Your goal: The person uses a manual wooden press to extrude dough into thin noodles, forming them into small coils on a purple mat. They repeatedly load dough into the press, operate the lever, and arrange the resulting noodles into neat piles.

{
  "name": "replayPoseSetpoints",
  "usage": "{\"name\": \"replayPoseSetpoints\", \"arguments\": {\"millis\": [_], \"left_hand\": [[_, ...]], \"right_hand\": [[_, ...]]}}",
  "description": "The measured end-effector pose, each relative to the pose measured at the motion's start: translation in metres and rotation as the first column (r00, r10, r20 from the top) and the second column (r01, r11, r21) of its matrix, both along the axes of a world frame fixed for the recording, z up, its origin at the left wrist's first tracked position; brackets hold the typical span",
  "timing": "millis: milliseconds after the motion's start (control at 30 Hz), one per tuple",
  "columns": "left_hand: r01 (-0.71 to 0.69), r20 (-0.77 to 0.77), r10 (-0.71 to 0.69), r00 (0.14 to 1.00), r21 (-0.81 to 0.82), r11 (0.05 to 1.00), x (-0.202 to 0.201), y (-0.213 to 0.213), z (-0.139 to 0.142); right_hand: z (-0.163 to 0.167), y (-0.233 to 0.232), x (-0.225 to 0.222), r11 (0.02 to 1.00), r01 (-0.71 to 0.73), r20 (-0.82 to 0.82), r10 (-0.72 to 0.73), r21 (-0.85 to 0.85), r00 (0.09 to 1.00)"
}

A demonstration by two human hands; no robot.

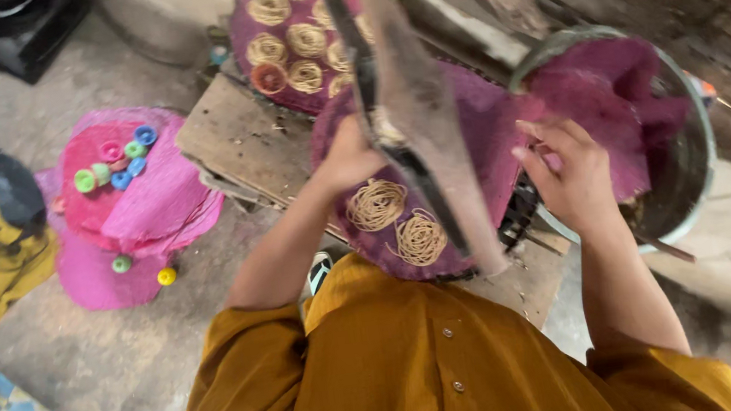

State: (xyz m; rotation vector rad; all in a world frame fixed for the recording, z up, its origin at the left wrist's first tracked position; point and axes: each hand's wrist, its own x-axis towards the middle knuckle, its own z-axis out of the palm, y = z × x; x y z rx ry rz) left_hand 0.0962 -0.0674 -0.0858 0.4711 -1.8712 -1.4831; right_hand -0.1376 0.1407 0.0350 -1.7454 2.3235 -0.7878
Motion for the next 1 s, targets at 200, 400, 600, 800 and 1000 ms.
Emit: {"name": "replayPoseSetpoints", "arguments": {"millis": [200,400,600,800,1000], "left_hand": [[0.082,-0.199,-0.049,0.979,0.159,0.984,0.032,-0.01,0.002],[0.168,-0.24,-0.138,0.961,0.113,0.979,0.059,-0.026,0.021],[0.25,-0.363,-0.126,0.923,0.317,0.915,0.054,-0.029,0.035],[0.384,-0.508,0.021,0.861,0.676,0.629,0.033,-0.04,0.033],[0.731,-0.778,-0.256,0.574,0.345,0.589,0.039,-0.035,0.032]], "right_hand": [[-0.017,-0.003,-0.004,0.986,-0.101,-0.451,0.029,-0.136,0.892],[-0.05,-0.069,0.041,0.938,-0.338,-0.11,0.329,-0.075,0.938],[-0.058,-0.118,0.095,0.774,-0.63,-0.257,0.598,-0.062,0.759],[-0.061,-0.122,0.105,0.834,-0.552,-0.273,0.534,0.012,0.8],[-0.059,-0.054,0.026,0.938,-0.161,-0.128,0.127,-0.307,0.984]]}}
